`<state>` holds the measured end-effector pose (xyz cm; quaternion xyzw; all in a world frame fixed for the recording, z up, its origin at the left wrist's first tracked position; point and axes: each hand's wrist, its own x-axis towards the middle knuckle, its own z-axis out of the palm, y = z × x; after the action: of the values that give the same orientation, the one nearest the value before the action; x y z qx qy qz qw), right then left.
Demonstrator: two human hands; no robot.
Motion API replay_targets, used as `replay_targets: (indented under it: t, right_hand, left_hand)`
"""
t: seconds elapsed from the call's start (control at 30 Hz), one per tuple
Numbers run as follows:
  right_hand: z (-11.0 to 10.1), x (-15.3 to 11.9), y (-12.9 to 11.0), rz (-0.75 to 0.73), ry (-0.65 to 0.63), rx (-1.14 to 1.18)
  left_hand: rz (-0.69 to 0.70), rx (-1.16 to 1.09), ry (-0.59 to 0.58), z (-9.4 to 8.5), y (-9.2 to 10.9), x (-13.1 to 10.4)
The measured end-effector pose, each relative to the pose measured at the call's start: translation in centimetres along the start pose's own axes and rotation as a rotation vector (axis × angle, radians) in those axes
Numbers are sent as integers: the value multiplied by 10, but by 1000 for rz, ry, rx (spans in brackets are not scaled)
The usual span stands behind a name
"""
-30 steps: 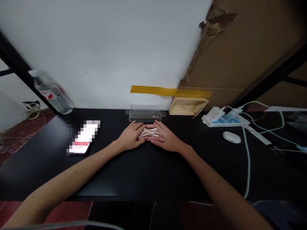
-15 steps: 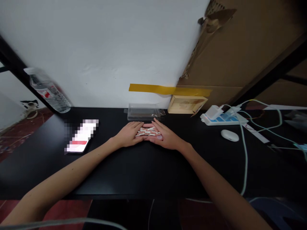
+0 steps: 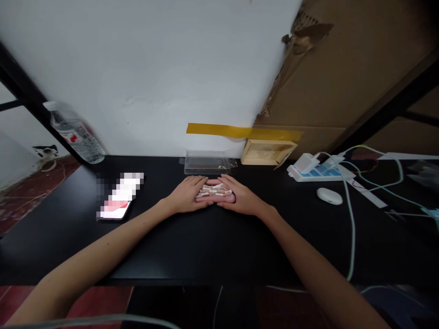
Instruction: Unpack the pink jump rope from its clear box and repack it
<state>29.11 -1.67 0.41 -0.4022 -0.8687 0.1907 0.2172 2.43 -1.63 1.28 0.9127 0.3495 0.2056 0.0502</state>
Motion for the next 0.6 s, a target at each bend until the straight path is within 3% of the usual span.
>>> replay_targets:
  t: [0.33,0.47,0.6]
  right_hand:
    - [-2,7,-9,-54,270,121]
    - [-1,9,-14,-53,278,156]
    - [-3,8,-17,-74,270,219]
  left_hand:
    - [-132,21,-27,-5,18,9]
    - [-224,75,-26,-1,23,15]
    - [-329,-42,64,1,22,18]
